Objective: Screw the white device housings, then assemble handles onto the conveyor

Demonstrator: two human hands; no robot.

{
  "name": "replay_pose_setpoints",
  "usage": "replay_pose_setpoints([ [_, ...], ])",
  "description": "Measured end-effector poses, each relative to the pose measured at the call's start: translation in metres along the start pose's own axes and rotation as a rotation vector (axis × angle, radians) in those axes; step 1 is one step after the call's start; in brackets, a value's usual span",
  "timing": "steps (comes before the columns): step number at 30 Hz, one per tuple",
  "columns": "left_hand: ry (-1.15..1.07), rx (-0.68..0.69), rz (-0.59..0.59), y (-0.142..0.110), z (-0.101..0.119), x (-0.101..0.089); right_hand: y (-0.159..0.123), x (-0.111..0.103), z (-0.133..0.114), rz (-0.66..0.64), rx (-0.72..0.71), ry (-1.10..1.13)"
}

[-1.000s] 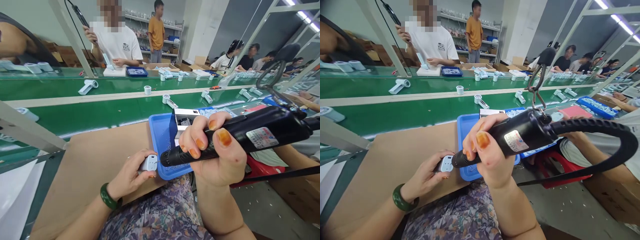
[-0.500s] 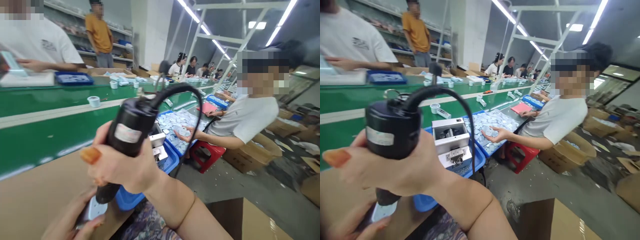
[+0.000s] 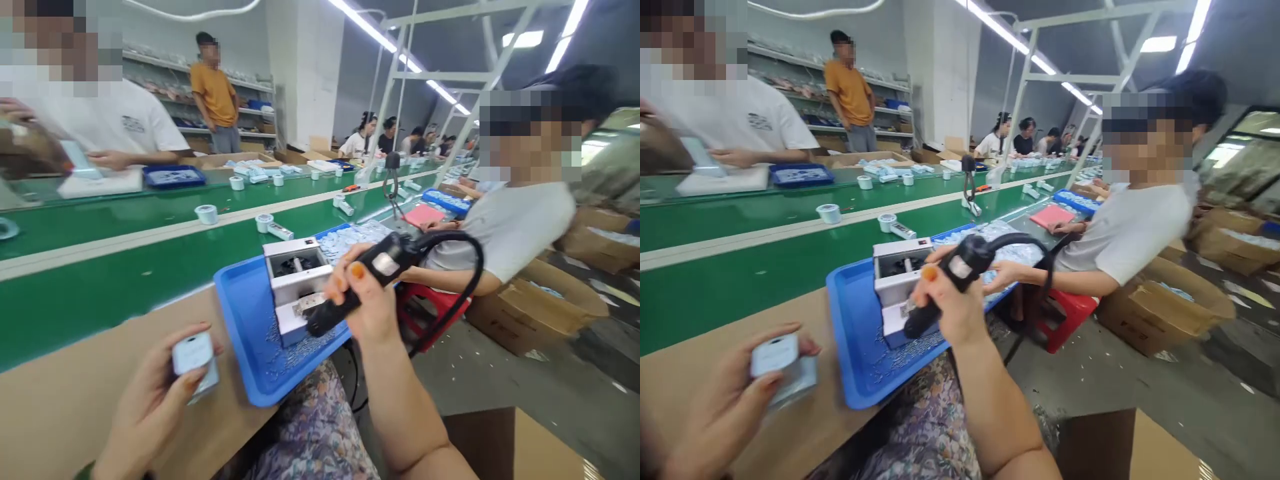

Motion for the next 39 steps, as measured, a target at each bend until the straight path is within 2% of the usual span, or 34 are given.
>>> replay_pose_setpoints([
  [5, -0.236, -0.052, 0.003, 0.007, 0.01, 0.01, 0.004, -0.023, -0.007, 0.077, -0.131, -0.192],
  [12, -0.294, -0.058, 0.022, 0.003, 0.005, 0.004, 0.014, -0.015, -0.002, 0.059, -0.105, -0.26],
  [19, -0.24, -0.039, -0.031, 0.001, 0.005, 0.009, 0.015, -0.002, 0.014, -0.028, -0.008, -0.281],
  [25, -0.164, -0.005, -0.05, 0.002, 0.01, 0.01, 0.01, 0.003, 0.019, 0.02, 0.035, -0.365],
  [30, -0.154, 0.029, 0.008, 0.002, 0.023, 0.012, 0.004, 0.004, 0.038, -0.043, 0.256, -0.347],
  [32, -0.119, 0.025, 0.034, 0.002, 0.029, 0.014, 0.001, 0.004, 0.029, -0.019, 0.202, -0.268],
  [35, -0.074, 0.054, -0.039, 0.006, 0.038, 0.023, 0.0, 0.009, 0.001, 0.02, 0.01, -0.125],
  [37, -0.067, 0.082, -0.081, 0.007, 0.041, 0.026, 0.003, 0.014, -0.012, 0.015, -0.055, -0.131],
  [39, -0.073, 0.058, -0.064, 0.006, 0.038, 0.025, 0.007, 0.015, -0.016, 0.01, -0.082, -0.205],
])
Point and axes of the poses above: each hand's wrist, its own y-axis towards the middle knuckle, its own x-axis out of the palm, z = x × y, the point moved 9 cm from there along y, towards the middle knuckle, and after that the axes turned 6 degrees about -z, right-handed, at the moved point
